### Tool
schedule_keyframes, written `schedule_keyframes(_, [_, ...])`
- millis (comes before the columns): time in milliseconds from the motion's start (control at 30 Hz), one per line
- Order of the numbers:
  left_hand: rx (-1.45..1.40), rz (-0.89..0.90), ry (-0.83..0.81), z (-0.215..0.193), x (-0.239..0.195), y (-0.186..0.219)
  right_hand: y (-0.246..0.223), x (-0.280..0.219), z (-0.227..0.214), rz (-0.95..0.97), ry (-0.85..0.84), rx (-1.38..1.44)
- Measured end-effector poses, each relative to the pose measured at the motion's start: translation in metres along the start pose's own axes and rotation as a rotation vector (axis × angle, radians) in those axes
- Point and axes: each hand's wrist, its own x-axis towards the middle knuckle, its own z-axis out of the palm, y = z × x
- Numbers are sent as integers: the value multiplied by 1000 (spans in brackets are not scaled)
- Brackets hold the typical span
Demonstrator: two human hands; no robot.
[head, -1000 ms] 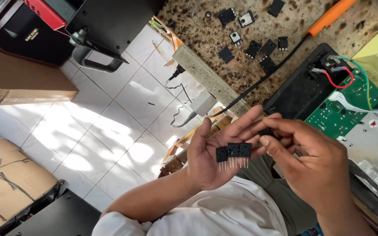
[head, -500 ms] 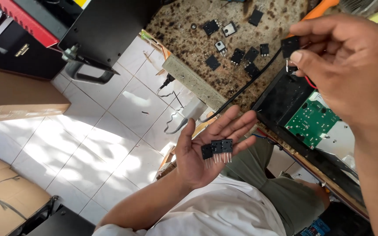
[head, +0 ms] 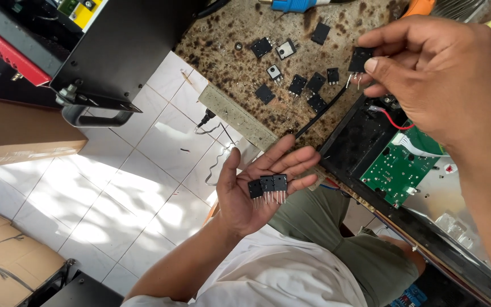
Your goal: The person sorts and organizes various small electronic components, including black transistors and a white component, on a cluttered workbench. They pick up components from the table, hold them in their hands to display them, and place them into a small yellow container.
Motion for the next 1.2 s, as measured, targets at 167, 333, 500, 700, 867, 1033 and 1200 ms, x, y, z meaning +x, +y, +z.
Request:
schedule_keyframes(167, [-26, 22, 30, -6, 4, -2, 1, 14, 0, 29, -82, -12])
schedule_keyframes(333, [-3, 13, 12, -12, 6, -3, 16, 42, 24, 65, -109, 117])
schedule_keyframes(500, [-23, 12, 25, -13, 7, -3, -16, 69, 56, 184, -241, 70])
schedule_keyframes(700, [-30, 6, 16, -14, 6, -3, -19, 88, 63, 216, -285, 61])
schedule_keyframes(867, [-19, 3, -18, -18, 6, -3, 19, 94, 48, -84, -257, -337])
schedule_keyframes(1033, [-12, -9, -34, -21, 7, -2, 30, 93, 45, -221, -312, -482])
schedule_keyframes(1200, [-19, -3, -66, -21, 7, -1, 27, 87, 1, 279, -291, -663])
